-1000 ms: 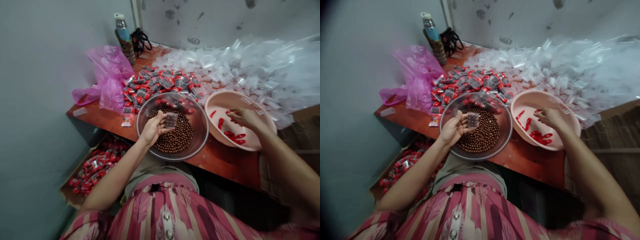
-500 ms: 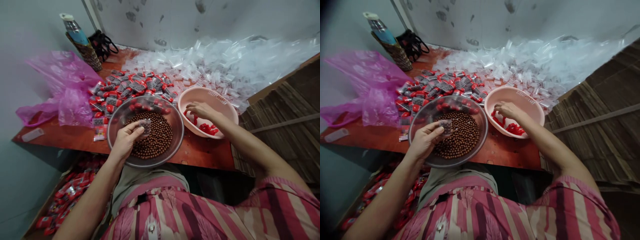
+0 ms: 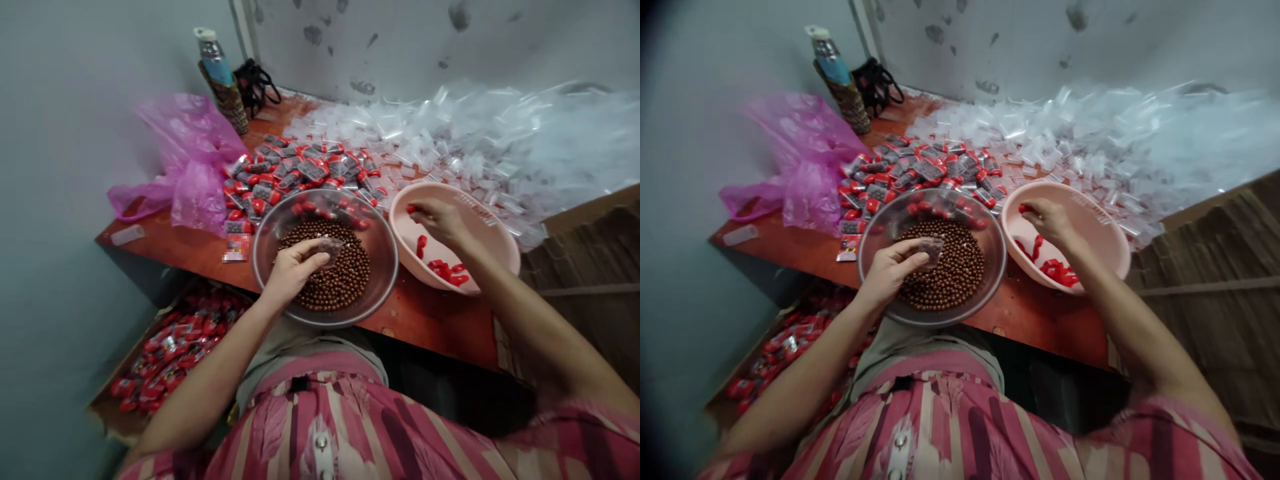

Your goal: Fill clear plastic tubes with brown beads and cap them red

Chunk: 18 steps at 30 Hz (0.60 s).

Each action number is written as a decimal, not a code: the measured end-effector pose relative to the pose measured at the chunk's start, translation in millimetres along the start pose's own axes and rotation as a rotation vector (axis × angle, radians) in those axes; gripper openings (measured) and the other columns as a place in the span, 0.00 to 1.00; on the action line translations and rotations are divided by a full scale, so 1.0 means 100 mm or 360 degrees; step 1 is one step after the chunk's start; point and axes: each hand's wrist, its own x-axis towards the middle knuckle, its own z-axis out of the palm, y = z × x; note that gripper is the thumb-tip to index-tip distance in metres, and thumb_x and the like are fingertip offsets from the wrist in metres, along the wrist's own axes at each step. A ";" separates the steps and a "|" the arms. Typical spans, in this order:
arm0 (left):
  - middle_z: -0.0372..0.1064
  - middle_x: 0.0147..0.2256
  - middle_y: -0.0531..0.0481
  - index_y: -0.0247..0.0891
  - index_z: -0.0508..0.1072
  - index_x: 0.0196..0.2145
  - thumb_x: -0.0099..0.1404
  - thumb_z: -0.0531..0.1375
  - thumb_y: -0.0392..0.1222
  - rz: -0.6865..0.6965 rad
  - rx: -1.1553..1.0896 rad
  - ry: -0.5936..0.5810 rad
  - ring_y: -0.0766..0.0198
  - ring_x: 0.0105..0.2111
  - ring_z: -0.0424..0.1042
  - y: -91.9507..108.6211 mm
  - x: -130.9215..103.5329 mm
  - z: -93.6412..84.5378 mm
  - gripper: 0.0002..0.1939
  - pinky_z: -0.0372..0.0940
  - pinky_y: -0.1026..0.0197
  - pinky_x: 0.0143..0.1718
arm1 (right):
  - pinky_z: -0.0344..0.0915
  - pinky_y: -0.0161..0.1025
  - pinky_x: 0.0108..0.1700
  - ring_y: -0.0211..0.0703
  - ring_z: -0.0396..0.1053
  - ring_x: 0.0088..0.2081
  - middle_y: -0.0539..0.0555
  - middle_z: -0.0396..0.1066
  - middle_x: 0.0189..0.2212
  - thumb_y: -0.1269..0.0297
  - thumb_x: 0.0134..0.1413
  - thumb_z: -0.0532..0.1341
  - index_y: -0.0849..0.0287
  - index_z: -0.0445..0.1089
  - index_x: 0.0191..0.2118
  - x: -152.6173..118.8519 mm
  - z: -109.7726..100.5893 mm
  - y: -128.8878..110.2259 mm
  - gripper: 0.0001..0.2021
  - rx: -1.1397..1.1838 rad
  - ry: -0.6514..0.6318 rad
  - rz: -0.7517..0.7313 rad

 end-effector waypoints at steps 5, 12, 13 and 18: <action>0.79 0.45 0.48 0.41 0.80 0.43 0.61 0.63 0.44 0.0268 0.0414 -0.0043 0.56 0.47 0.76 0.05 -0.03 0.03 0.13 0.66 0.57 0.54 | 0.70 0.46 0.45 0.48 0.74 0.42 0.54 0.77 0.43 0.58 0.59 0.60 0.50 0.73 0.50 -0.15 0.09 -0.97 0.14 0.0240 -0.0056 -0.0268; 0.79 0.45 0.50 0.42 0.80 0.44 0.63 0.61 0.41 0.0427 0.0651 0.0010 0.56 0.45 0.77 0.04 -0.09 0.02 0.13 0.66 0.58 0.51 | 0.70 0.42 0.44 0.45 0.74 0.41 0.55 0.76 0.42 0.62 0.60 0.59 0.54 0.71 0.48 -0.21 0.39 -1.60 0.12 0.0298 -0.0250 -0.0595; 0.79 0.45 0.50 0.42 0.80 0.44 0.63 0.61 0.41 0.0435 0.0648 0.0005 0.56 0.45 0.77 0.04 -0.10 0.01 0.13 0.66 0.58 0.51 | 0.70 0.41 0.42 0.45 0.74 0.40 0.55 0.76 0.41 0.62 0.59 0.60 0.55 0.71 0.47 -0.20 0.40 -1.58 0.11 0.0344 -0.0276 -0.0523; 0.79 0.44 0.50 0.41 0.80 0.44 0.64 0.60 0.42 0.0490 0.0602 -0.0103 0.58 0.44 0.77 0.05 -0.10 0.01 0.12 0.67 0.60 0.49 | 0.69 0.37 0.34 0.41 0.72 0.32 0.51 0.75 0.32 0.57 0.50 0.68 0.57 0.71 0.38 -0.20 0.38 -1.51 0.12 0.0752 -0.0362 -0.0031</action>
